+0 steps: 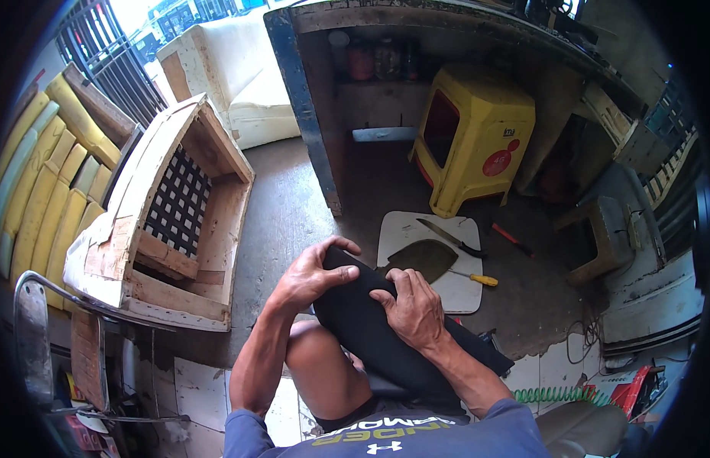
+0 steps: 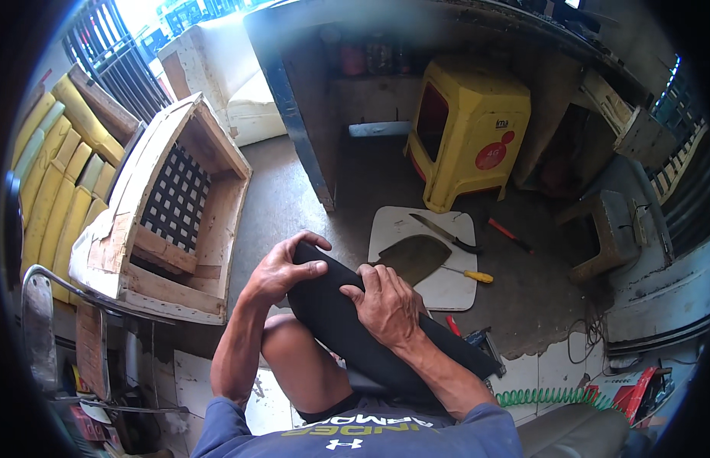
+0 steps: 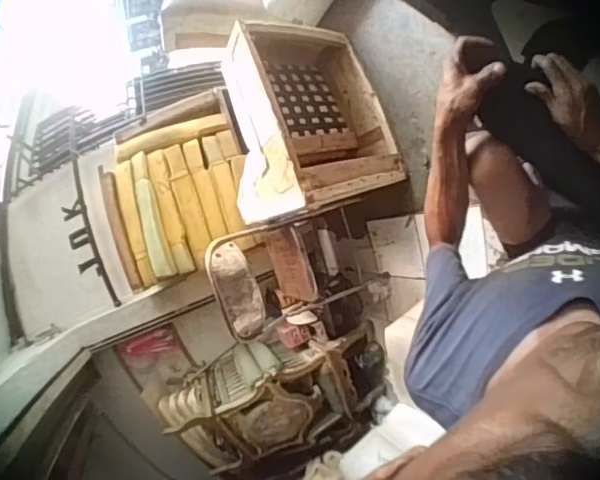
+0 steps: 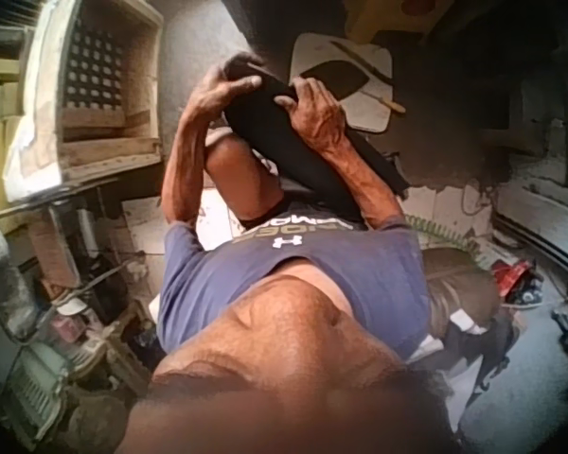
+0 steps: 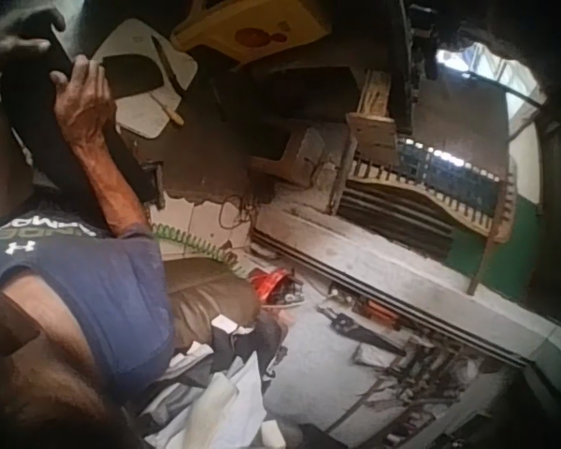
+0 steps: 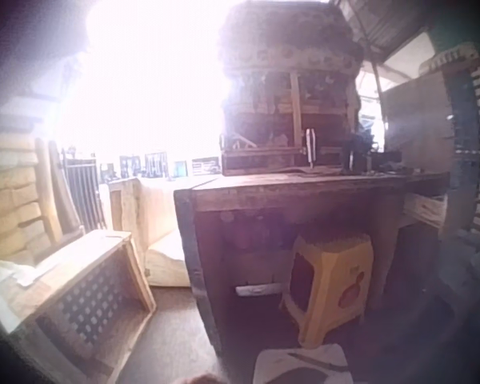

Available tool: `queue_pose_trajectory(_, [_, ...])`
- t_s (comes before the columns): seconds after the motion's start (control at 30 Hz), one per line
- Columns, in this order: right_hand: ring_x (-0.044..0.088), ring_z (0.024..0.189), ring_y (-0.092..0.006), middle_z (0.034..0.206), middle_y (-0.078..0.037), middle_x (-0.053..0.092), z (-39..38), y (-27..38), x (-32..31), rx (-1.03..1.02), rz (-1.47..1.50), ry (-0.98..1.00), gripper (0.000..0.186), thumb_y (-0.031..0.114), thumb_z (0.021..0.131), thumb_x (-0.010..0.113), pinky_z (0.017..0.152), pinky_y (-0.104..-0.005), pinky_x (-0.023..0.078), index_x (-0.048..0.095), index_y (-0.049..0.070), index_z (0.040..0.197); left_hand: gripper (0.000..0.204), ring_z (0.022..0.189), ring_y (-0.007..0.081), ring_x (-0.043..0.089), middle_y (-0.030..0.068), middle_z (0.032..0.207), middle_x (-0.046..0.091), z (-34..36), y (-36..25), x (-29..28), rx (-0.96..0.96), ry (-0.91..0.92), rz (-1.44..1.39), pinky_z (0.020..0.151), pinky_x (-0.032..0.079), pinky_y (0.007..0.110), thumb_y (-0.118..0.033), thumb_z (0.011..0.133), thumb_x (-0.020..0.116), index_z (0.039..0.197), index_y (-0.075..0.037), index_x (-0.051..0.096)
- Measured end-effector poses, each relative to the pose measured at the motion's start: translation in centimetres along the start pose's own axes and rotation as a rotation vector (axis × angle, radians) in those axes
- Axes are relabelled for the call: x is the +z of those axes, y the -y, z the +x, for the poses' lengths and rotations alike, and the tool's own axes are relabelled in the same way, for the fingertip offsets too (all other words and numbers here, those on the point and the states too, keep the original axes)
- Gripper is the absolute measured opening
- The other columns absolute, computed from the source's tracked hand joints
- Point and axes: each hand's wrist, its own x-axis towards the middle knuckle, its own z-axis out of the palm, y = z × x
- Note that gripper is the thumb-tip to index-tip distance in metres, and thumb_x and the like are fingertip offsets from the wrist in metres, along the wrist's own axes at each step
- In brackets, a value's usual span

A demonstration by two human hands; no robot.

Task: The person reupholsters a furniture part by stretching a black vinyl cover over a wooden frame and securing it with a pneumatic stapler.

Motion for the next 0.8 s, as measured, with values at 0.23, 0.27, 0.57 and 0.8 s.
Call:
queue_pose_trajectory(0.23, [0.068, 0.077, -0.0342, 0.083, -0.014, 0.065, 0.5, -0.1, -0.1, -0.037, 0.064, -0.04, 0.02, 0.018, 0.099, 0.073, 0.065, -0.0448, 0.056, 0.061, 0.002, 0.099, 0.049, 0.101, 0.0178, 0.071, 0.0098, 0.11, 0.076, -0.5, 1.0, -0.2, -0.089, 0.064, -0.121, 0.096, 0.056, 0.033, -0.025, 0.089, 0.088, 0.127, 0.002, 0.072])
queue_pose_trajectory(0.27, [0.068, 0.077, -0.034, 0.082, -0.014, 0.065, 0.6, -0.2, -0.2, -0.043, 0.059, -0.039, 0.019, 0.016, 0.099, 0.073, 0.065, -0.0447, 0.056, 0.062, 0.002, 0.096, 0.046, 0.102, 0.0179, 0.072, 0.0105, 0.111, 0.076, -0.5, 1.0, 0.1, -0.079, 0.034, -0.113, 0.097, 0.056, 0.033, -0.026, 0.09, 0.087, 0.125, 0.002, 0.073])
queue_pose_trajectory(0.57, [0.061, 0.064, -0.0245, 0.071, -0.006, 0.056, 9.9, 1.8, -7.7, -0.419, -0.012, -0.282, 0.032, 0.031, 0.1, 0.074, 0.062, -0.039, 0.051, 0.062, 0.007, 0.083, 0.029, 0.108, 0.023, 0.075, 0.0193, 0.116, 0.077, -5.2, -8.8, 3.2, 0.575, -0.154, -0.034, 0.099, 0.058, 0.037, -0.011, 0.096, 0.079, 0.119, 0.005, 0.072])
queue_pose_trajectory(0.8, [0.061, 0.108, -0.0363, 0.117, -0.018, 0.062, 2.9, -6.9, -8.3, 0.009, 0.003, -0.512, 0.027, 0.02, 0.105, 0.065, 0.096, -0.0485, 0.049, 0.065, 0.001, 0.124, 0.025, 0.103, 0.0347, 0.079, 0.0242, 0.11, 0.076, -4.8, -6.1, 10.7, 1.118, -0.212, 1.018, 0.094, 0.064, 0.048, -0.002, 0.085, 0.077, 0.108, 0.005, 0.072])
